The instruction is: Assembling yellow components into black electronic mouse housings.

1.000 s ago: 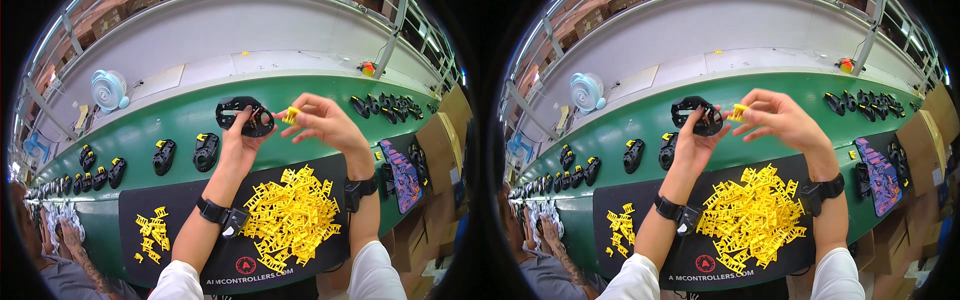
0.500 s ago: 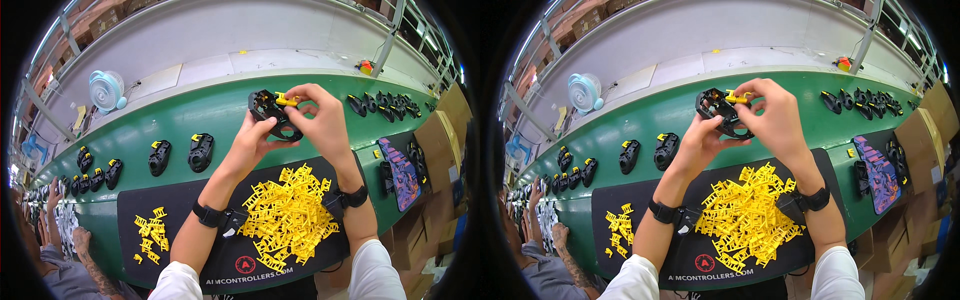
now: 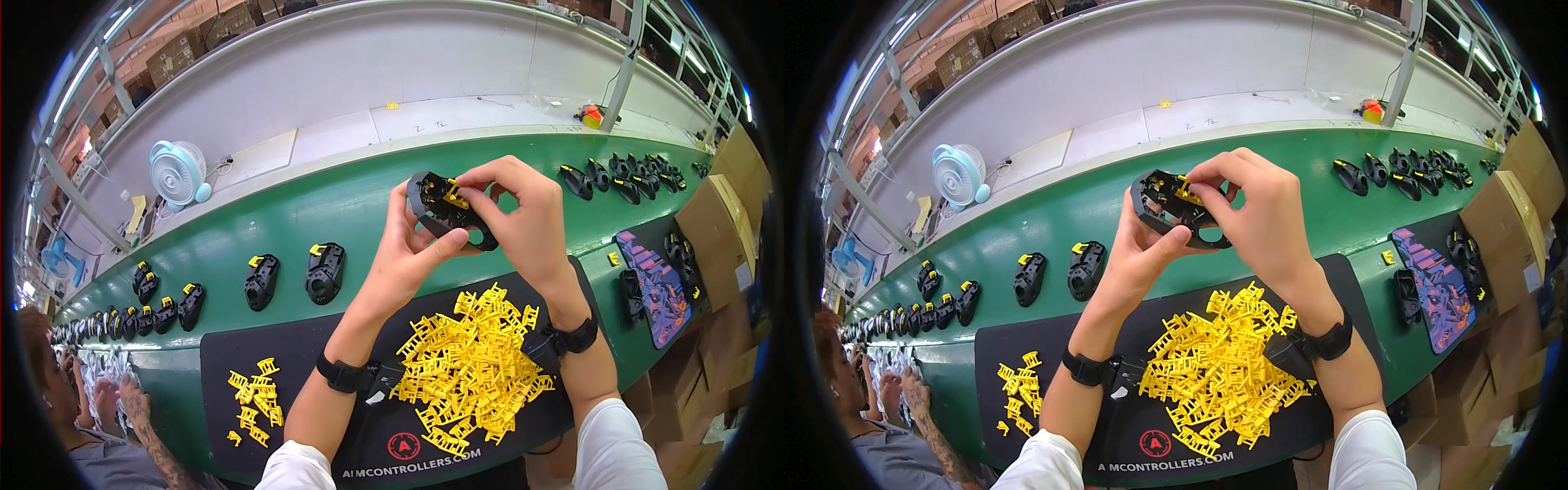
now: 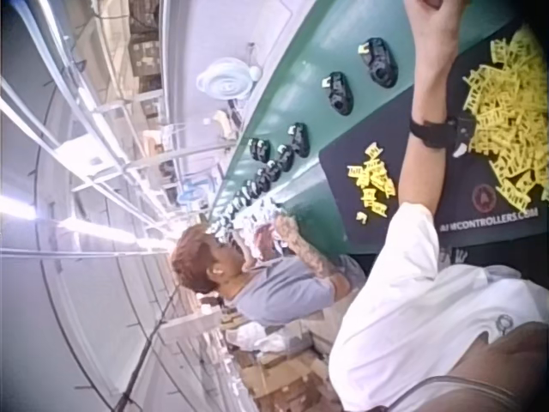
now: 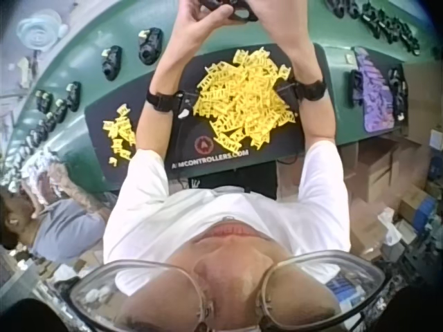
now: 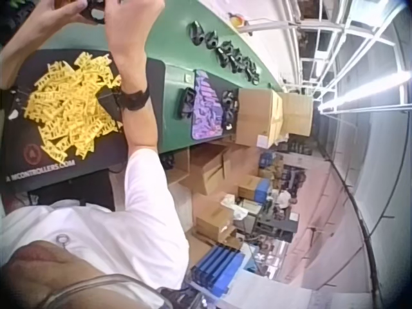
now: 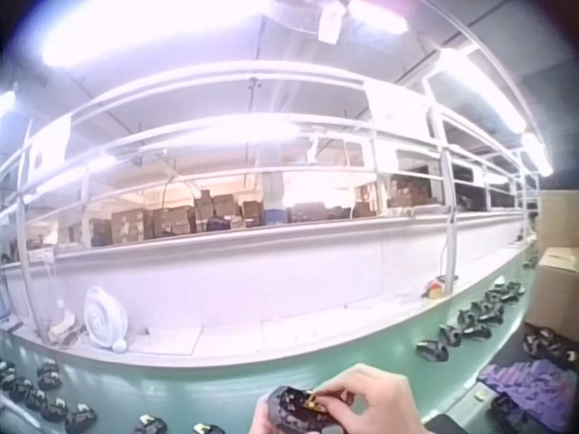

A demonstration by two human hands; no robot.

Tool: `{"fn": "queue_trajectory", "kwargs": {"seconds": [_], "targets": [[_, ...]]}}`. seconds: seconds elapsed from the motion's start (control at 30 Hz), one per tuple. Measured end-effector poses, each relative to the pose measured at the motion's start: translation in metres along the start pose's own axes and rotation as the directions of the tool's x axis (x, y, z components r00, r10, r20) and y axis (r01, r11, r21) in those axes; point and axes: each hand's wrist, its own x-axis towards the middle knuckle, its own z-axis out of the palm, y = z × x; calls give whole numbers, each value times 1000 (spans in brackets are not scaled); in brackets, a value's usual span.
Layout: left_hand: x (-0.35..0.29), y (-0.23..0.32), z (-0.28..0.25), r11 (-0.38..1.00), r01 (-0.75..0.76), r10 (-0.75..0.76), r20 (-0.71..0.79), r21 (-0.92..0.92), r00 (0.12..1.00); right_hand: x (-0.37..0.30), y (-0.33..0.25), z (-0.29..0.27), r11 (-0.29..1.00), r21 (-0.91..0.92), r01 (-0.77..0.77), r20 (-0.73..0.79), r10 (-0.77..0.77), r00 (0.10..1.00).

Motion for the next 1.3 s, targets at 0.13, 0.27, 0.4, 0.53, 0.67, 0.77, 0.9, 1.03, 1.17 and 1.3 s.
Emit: {"fn": "queue_trajectory", "kwargs": {"seconds": [0.13,0.27,0.4,0.53,0.67,0.77,0.9,1.03,1.17,1.3], "targets": [[0,6,4,1000,23,-23,-12,8,1000,-1,0,-2,996,-28,83,1,-83,997],[-1,5,3,996,-17,18,-10,84,1000,-3,-2,1,994,-40,103,0,-104,995],[-6,15,-3,999,32,-31,20,-11,999,2,-6,-6,997,53,-55,119,48,992],[-7,22,13,998,59,-57,-61,31,996,2,11,-8,844,433,-318,403,134,905],[-7,24,8,993,109,-105,-76,51,992,1,9,-3,762,504,-407,456,166,874],[-8,27,9,991,129,-126,-78,27,989,0,8,-3,712,523,-468,516,172,839],[-11,29,0,975,201,-208,-77,-89,975,-5,2,1,773,471,-425,450,204,870],[-7,35,-6,913,229,-277,-102,-337,955,-1,2,0,955,231,188,320,-257,912],[-5,43,-8,835,408,-493,-172,-368,853,0,-1,-2,954,138,266,396,-299,868],[-10,23,-48,706,485,-494,132,-515,859,-7,-4,10,957,154,244,429,-287,856]]}}
